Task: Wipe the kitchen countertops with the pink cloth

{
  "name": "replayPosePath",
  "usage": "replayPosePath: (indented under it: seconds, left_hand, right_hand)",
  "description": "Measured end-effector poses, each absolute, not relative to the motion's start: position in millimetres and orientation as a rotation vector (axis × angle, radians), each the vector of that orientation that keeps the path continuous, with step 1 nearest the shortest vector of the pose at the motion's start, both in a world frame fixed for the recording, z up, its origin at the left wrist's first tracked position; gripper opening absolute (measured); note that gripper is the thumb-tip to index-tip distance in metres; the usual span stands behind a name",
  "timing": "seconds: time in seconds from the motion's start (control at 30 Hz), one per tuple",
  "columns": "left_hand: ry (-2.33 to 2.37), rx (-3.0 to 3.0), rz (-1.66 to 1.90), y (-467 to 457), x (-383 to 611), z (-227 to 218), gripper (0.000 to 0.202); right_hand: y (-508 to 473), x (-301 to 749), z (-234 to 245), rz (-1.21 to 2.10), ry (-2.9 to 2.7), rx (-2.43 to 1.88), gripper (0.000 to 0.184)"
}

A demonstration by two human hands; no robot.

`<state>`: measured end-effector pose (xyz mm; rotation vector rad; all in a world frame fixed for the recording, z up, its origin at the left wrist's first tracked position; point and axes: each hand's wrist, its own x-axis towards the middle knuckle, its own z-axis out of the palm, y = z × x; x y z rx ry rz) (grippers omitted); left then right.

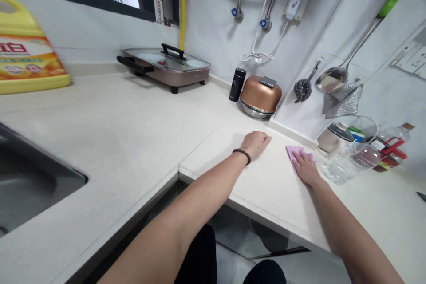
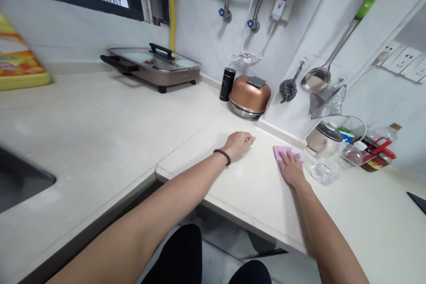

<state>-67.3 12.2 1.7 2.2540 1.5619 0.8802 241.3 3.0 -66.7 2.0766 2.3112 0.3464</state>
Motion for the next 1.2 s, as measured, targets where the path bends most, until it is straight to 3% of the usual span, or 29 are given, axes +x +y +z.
replayPosePath:
  seconds: [0.3, 0.47, 0.87, 1.2]
  left_hand:
    - [1.571, 2.209, 0.898, 14.0, -69.2, 0.1, 0.041]
    - [1.508, 2.223, 0.911, 12.2, -66.1, 0.2, 0.042]
    - [1.502, 2.266, 0.884, 7.5, -63.7, 3.2, 0.042]
    - [1.515, 2.291, 0.840, 6.8, -64.2, 5.3, 0.041]
  right_hand:
    - [-144.8, 208.7, -59.8, 0.186, 2.741, 1.734, 0.056]
    - [-170.1, 207.9, -55.2, 0.119, 2.834, 1.563, 0.054]
    - [-8.7, 212.9, -66.9, 0.229, 2.804, 1.643, 0.056]
    - [80.2, 191.7, -58.2, 0.321, 2.446, 1.848, 0.057]
